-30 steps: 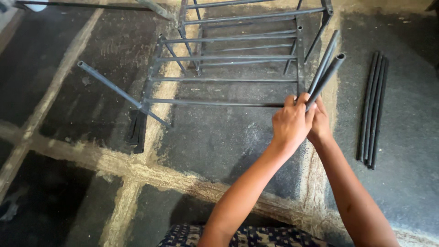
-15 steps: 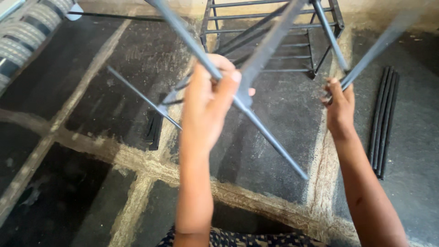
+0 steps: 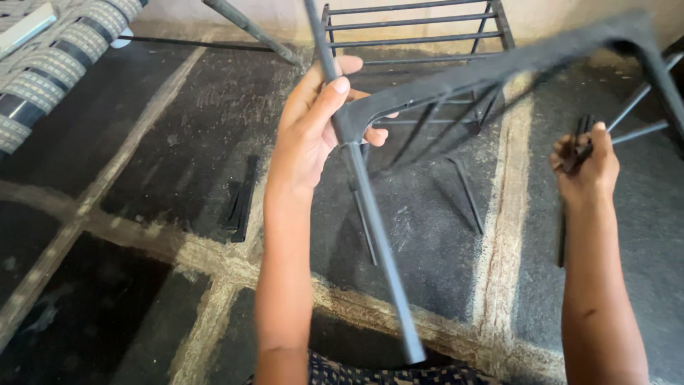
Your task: The person assembles a metal rack by inserting vertical and horizontal metal rods into a frame. They connect multiple sections together and add legs to the structure, working on a tiled floor.
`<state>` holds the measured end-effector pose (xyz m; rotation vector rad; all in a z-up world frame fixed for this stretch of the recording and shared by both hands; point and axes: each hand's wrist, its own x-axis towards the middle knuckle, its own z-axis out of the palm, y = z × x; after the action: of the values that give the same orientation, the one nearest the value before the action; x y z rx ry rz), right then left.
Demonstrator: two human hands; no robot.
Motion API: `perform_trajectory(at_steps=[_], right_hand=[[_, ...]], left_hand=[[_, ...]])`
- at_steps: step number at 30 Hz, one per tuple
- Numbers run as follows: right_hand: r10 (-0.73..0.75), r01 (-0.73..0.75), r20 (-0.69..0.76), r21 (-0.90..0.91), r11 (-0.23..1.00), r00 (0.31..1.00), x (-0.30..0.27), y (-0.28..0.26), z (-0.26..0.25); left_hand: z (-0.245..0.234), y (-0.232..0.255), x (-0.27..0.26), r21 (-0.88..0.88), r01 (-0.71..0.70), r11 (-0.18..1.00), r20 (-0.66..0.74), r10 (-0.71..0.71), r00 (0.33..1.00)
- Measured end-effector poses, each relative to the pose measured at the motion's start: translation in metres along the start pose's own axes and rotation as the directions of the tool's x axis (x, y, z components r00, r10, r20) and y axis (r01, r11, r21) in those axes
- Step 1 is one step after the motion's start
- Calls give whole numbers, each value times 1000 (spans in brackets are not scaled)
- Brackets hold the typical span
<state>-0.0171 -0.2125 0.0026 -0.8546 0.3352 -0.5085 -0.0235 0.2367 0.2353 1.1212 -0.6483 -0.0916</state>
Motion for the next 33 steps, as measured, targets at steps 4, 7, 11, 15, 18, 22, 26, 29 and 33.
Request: perform_trajectory(at_steps=[4, 7, 11, 15, 18, 22, 26, 29, 33], right_hand=[[150, -148, 16, -62, 987, 989, -2, -2, -6], [158, -146, 153, -91, 985, 975, -5, -6, 5], [78, -38, 198, -197, 980, 977, -12, -20, 24], [38, 57, 334, -271, 961, 942, -13, -26, 45], [-51, 126, 317, -222, 967, 947, -15, -23, 59], [-254, 340, 247, -426, 838, 935, -7, -23, 91], [-363, 471, 302, -511, 719, 881, -1, -24, 122], [-423, 564, 373, -546, 620, 826, 0, -12, 146], [-506, 706, 503, -590, 392, 700, -10, 9, 174]], left_hand=[[-4, -5, 16, 31, 2, 1000, 138, -6, 990], [-6, -15, 32, -9, -2, 1000, 194, 3, 981], [-15, -33, 54, -73, -5, 997, 231, 22, 973], [-29, -47, 70, -64, 94, 993, 108, -87, 990], [-50, -48, 89, 36, 106, 994, -98, -102, 990], [-82, -32, 90, 512, 90, 854, -137, -22, 990], [-84, -7, 69, 696, 75, 714, -122, 15, 992], [-68, 10, 53, 695, 85, 714, -65, -56, 996], [-37, 7, 40, 760, 87, 644, 49, -191, 980]])
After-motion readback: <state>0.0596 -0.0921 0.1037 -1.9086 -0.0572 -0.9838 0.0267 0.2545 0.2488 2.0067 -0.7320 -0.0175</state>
